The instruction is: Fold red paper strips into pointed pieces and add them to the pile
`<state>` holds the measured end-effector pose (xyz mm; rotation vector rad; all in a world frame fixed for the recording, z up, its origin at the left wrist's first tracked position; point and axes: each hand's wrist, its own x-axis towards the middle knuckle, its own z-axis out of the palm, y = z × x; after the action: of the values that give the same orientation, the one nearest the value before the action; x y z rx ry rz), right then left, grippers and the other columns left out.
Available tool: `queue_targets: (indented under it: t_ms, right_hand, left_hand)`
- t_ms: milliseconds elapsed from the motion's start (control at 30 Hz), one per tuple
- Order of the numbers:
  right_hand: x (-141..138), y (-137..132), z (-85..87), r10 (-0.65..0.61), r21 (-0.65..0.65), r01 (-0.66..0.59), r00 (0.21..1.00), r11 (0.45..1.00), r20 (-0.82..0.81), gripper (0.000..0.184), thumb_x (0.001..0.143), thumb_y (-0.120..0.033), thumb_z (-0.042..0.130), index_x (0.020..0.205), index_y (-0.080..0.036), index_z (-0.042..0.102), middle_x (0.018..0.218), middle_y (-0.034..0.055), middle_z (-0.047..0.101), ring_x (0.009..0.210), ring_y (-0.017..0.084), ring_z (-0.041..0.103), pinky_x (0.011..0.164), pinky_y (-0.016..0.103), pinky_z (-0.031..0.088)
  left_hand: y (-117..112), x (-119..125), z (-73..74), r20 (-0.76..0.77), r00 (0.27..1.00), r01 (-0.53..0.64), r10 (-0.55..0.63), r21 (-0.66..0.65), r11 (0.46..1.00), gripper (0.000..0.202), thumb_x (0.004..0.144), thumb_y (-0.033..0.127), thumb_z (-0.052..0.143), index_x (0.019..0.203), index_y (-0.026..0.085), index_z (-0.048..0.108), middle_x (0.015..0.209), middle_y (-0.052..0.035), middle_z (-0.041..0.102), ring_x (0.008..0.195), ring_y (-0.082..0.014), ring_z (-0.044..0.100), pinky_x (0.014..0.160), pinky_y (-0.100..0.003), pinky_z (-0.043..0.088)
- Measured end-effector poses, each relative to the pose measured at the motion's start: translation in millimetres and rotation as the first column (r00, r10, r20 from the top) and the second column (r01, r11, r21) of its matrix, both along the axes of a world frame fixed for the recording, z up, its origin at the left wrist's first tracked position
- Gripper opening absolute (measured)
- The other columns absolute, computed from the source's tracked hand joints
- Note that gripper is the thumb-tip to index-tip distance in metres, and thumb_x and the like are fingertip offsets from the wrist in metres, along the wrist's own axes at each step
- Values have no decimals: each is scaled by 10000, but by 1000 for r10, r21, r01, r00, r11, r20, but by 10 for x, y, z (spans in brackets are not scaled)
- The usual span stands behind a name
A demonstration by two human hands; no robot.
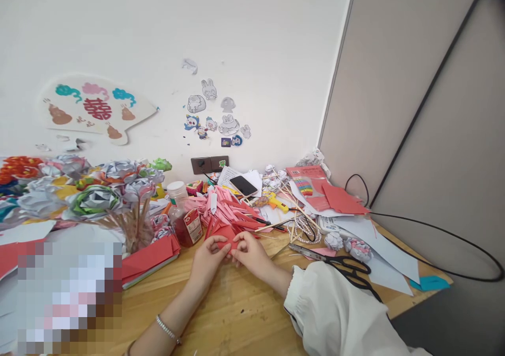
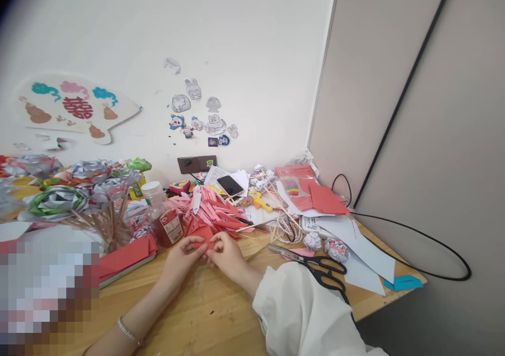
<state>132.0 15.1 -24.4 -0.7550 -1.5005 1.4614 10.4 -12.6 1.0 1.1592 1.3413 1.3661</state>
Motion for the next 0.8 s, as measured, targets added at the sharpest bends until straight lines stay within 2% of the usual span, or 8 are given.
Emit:
queue_targets:
  t_ms: [267, 400, 500, 600, 633, 700, 800]
  right_hand:
    - [2, 4, 47, 21, -21, -23, 994, 1000, -105, 240, 630, -139, 513, 831, -182, 388, 509, -84, 456, 447, 83, 492, 424, 191, 401]
    - [42, 28, 81, 12, -11, -13, 997, 1000, -71, 276, 620, -127, 506, 849, -194, 367, 501, -100, 420, 427, 71, 463, 423, 180, 386]
    - [99, 64, 91, 31, 17, -31, 999, 999, -10, 310, 619, -113, 490, 883, -205, 357, 503, -107, 405, 412, 59, 431, 419, 166, 355]
    - [156, 90, 98, 108, 55, -110, 993, 992, 43, 362, 616, -99, 485, 934, -206, 348, 514, -109, 402, 413, 51, 408, 425, 159, 329]
    - [171, 93, 100, 138, 67, -142, 989, 988, 61, 372, 617, -97, 486, 947, -203, 350, 521, -106, 406, 421, 50, 409, 431, 159, 326]
    - [193, 94, 105, 170, 90, -178, 981, 980, 91, 372, 625, -99, 482, 963, -197, 363, 533, -99, 410, 441, 52, 417, 444, 162, 322]
    - [211, 108, 99, 128, 133, -144, 984, 981, 123, 335, 634, -94, 459, 951, -192, 409, 536, -90, 409, 451, 54, 410, 448, 163, 309]
  left_hand:
    - [-4, -2, 48, -12, 1000, 11, -11, 24, 1000, 238, 584, 285, 611, 737, 164, 474, 476, 58, 559, 451, -112, 565, 472, -207, 435]
    - [-35, 4, 111, -38, 999, 13, -9, 91, 996, 264, 605, 316, 579, 801, 166, 487, 608, 26, 576, 487, -128, 573, 515, -255, 475]
    - [-50, -27, 135, -94, 991, -73, 94, 208, 975, 343, 644, 350, 542, 940, 192, 472, 826, -28, 573, 647, -152, 581, 543, -257, 486]
    - [-18, -120, 136, -82, 974, -177, 209, 295, 939, 395, 675, 367, 516, 1026, 218, 418, 867, -29, 562, 764, -158, 564, 573, -234, 475]
    - [4, -160, 132, -72, 975, -182, 210, 286, 941, 390, 674, 376, 517, 1015, 212, 426, 826, -23, 572, 741, -154, 567, 564, -228, 470]
    - [58, -237, 120, -60, 988, -127, 141, 193, 973, 371, 644, 401, 543, 935, 177, 484, 713, -14, 586, 629, -147, 569, 498, -218, 456]
    - [126, -307, 93, -5, 999, -46, 46, 69, 997, 358, 564, 401, 616, 802, 145, 539, 606, 4, 585, 520, -126, 551, 460, -214, 443]
